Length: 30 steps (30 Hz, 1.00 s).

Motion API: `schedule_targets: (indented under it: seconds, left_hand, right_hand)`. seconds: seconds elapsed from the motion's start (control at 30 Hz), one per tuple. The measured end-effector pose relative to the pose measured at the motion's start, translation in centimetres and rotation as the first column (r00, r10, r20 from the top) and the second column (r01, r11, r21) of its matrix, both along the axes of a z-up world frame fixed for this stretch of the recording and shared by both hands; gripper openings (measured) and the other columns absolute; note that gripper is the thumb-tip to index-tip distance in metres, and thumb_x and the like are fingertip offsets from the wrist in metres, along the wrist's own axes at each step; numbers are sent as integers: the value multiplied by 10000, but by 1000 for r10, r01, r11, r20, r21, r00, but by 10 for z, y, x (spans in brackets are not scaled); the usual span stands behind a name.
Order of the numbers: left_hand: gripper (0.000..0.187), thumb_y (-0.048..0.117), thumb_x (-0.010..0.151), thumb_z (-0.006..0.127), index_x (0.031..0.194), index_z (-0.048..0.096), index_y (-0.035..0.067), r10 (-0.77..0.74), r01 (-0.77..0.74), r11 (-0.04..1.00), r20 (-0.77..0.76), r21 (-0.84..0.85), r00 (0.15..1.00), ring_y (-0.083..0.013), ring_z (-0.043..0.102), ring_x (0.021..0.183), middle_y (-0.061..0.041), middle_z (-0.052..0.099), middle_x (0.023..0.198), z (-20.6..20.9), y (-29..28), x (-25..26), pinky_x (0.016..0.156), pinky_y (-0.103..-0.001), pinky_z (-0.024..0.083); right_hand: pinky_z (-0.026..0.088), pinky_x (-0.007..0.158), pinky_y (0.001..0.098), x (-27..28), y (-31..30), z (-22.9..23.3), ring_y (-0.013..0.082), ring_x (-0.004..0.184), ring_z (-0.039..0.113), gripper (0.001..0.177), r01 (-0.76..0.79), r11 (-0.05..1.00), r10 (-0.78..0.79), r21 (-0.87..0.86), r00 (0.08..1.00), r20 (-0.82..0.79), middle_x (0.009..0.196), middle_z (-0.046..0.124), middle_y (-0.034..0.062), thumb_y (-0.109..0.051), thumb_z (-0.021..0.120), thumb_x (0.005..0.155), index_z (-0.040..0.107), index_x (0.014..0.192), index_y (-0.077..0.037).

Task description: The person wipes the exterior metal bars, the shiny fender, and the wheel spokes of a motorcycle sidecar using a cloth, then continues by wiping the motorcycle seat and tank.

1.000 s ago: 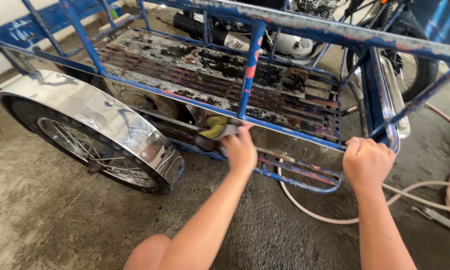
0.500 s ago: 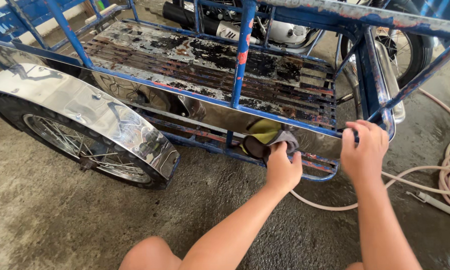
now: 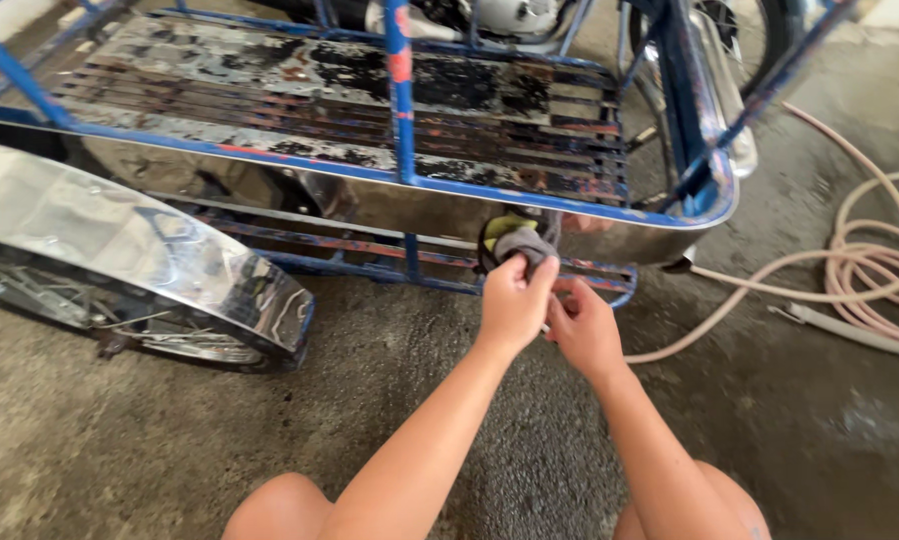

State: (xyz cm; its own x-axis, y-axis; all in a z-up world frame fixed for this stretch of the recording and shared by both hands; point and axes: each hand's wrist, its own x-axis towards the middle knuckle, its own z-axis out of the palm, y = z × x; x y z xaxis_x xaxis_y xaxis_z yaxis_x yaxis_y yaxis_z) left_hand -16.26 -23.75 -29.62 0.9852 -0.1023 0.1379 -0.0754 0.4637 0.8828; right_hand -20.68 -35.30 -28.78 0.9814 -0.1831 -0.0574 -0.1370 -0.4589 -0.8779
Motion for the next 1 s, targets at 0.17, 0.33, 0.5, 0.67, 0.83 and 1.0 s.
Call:
schedule_targets:
  seconds: [0.17,0.33,0.5,0.67,0.83,1.0]
  left_hand:
    - [200,168,1028,695,1073,685,-27,-49,47,999,-68,-27,997,-92,642,869,-52,707,991,3,-7,-6,709,-238,547]
    - [276,209,935,695,1099,707,-13,-83,85,996,-180,2,980,-142,705,918,-74,743,1071,28,-19,-20,695,-273,614]
    - [384,351,906,746,952,742,-30,129,-51,971,-332,233,934,-161,682,722,-125,718,929,-6,-38,-19,605,-310,588]
    - [472,405,915,761,793,760,-50,153,-17,880,-249,475,956,-136,659,600,-117,745,727,-78,-83,-25,589,-303,513]
    - [466,419,953,666,832,744,-25,41,145,936,-507,322,861,-154,677,575,-64,773,798,-126,-116,-7,574,-318,536]
    - [400,429,965,622,947,696,37,134,62,961,-653,268,746,-165,691,642,-66,763,888,-180,-83,26,551,-327,520]
  right_hand:
    - [520,527,281,-11,-9,21,138,585,685,643,-2,997,-5,82,996,86,782,731,102,-110,712,870,414,1440,-86]
    - [542,536,290,-14,-39,-5,136,609,692,327,158,949,-187,274,979,86,847,748,88,-127,632,957,593,1264,-23]
    - [558,610,268,-26,-80,-29,130,715,700,232,192,954,-258,232,919,297,903,756,82,-141,643,1025,681,1221,-24]
    - [550,580,302,-21,-115,-58,175,680,701,199,502,865,-499,3,860,106,888,698,71,-170,655,992,598,1124,-33]
    - [559,608,303,30,-145,-158,135,743,646,177,437,844,-509,310,835,210,912,658,65,-103,638,980,578,1127,-23]
    - [580,647,289,57,-143,-219,143,723,659,209,355,801,-451,481,887,97,895,657,71,-50,681,930,606,1118,-1]
